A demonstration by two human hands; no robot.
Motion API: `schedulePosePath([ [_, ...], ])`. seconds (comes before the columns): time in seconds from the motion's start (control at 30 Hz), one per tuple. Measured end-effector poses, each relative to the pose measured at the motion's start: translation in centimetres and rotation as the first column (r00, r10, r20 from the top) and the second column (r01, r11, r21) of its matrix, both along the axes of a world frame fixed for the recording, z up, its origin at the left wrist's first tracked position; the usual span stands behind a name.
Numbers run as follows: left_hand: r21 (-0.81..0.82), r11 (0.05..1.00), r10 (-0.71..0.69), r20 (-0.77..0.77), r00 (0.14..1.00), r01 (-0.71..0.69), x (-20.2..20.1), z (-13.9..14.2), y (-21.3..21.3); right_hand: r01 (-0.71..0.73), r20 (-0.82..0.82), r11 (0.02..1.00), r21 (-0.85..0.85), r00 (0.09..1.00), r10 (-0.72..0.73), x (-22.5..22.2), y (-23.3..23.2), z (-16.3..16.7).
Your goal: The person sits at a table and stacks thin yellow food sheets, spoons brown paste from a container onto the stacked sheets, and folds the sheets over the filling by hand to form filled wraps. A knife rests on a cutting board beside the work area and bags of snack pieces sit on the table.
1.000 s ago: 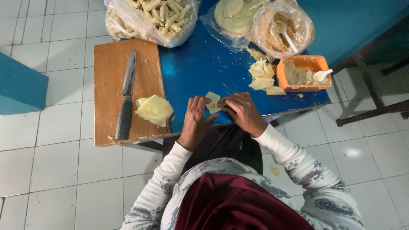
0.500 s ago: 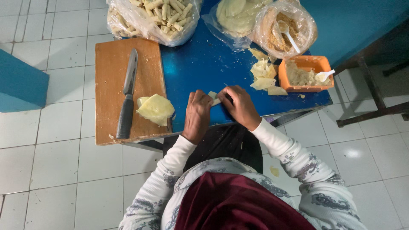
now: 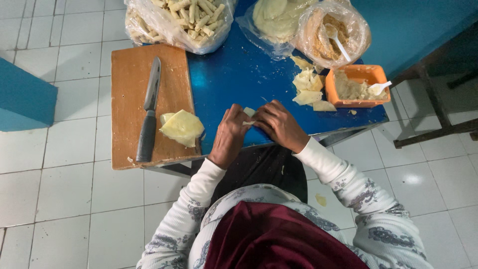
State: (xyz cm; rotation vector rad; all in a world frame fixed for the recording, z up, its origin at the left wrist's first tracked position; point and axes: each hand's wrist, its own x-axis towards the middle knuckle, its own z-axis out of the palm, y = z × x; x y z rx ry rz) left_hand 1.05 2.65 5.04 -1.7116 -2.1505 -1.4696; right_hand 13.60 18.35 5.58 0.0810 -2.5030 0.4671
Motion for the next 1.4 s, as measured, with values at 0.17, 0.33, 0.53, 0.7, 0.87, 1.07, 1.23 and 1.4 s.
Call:
schedulePosePath([
  [0.17,0.002,0.998,-0.059,0.075,0.995,0.059,-0.9,0.1,0.4,-0.038,0.027,0.999,0.005,0.999,0.038,-0.5,0.8,-0.2],
  [0.33,-0.043,0.998,-0.044,0.155,0.987,0.051,-1.7,0.1,0.5,-0.054,0.116,0.995,-0.083,0.991,0.063,-1.6,2.0,-0.5],
  [0.53,0.023,0.996,-0.088,0.113,0.990,0.086,-2.2,-0.3,0.9,-0.021,0.159,0.976,-0.218,0.986,0.056,-2.3,2.7,-0.4],
  [0.7,0.031,0.997,-0.073,0.122,0.990,0.070,-2.6,-0.8,1.3,-0.016,0.087,0.996,-0.088,0.996,0.024,-1.7,1.7,-0.1],
  [0.87,0.039,0.998,-0.052,0.097,0.994,0.049,-2.5,-0.4,1.1,-0.030,0.041,0.998,-0.047,0.999,0.032,-1.5,0.9,0.2],
  [1.07,0.006,1.000,-0.025,0.027,0.999,0.025,-1.4,0.3,0.1,0.007,0.002,0.999,-0.051,1.000,-0.007,-1.8,1.0,-0.3],
  [1.23,-0.022,1.000,0.021,0.004,1.000,-0.021,-1.5,-0.4,0.5,0.012,-0.024,1.000,-0.028,1.000,-0.012,-1.4,1.2,-0.6],
  [1.4,0.004,0.998,0.065,-0.040,0.997,-0.065,-1.7,-0.8,0.8,0.050,-0.004,0.997,0.052,0.999,-0.049,-1.6,1.1,-0.7],
])
